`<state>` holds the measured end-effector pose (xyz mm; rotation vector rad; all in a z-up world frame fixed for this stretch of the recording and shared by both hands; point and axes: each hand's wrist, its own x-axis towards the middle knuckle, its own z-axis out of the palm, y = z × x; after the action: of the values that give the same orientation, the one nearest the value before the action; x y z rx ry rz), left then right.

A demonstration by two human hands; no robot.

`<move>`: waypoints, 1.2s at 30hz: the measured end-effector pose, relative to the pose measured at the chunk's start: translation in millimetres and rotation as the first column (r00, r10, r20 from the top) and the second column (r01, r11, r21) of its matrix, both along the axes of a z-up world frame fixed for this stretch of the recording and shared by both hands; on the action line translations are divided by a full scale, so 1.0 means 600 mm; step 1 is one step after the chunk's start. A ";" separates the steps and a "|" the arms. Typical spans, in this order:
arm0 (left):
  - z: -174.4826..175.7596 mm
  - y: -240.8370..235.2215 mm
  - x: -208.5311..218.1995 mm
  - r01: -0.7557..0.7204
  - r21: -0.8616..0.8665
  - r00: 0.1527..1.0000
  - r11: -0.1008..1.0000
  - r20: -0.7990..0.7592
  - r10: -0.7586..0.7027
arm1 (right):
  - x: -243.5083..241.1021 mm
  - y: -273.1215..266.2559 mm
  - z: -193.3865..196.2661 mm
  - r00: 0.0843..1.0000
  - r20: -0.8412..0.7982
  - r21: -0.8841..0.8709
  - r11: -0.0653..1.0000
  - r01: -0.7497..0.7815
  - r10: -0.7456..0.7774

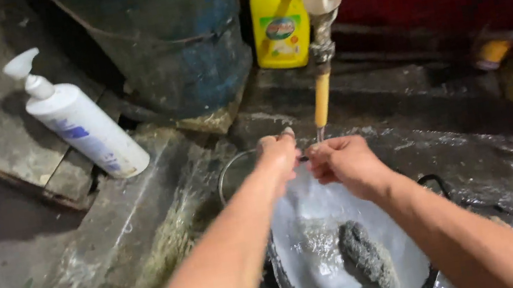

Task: The person scrubs a dirty frying pan with a metal spoon, then turns on a tap and rinses the pan with running water while scrubbing with a sponge. The person continues to rinse and scrub the pan under the tap until the end of the clip.

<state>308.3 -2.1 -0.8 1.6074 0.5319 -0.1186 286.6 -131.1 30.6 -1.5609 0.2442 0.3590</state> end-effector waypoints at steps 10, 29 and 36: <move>0.081 -0.129 -0.048 -0.131 -0.153 0.989 0.979 -0.083 0.119 | 0.003 0.031 -0.008 0.948 0.317 -0.199 0.977 0.080 -0.013; 0.196 -0.036 -0.076 0.102 0.402 0.992 0.910 -0.113 -0.062 | -0.020 -0.113 -0.011 0.918 0.148 -0.856 0.512 -0.067 0.367; 0.303 0.015 -0.055 0.002 0.604 0.873 0.797 0.388 -0.296 | -0.031 -0.207 -0.002 0.978 0.071 -0.869 0.494 -0.035 0.196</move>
<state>275.3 7.0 180.9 2.2046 0.0409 0.3484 267.7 -255.4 29.4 -2.6347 0.1960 0.2018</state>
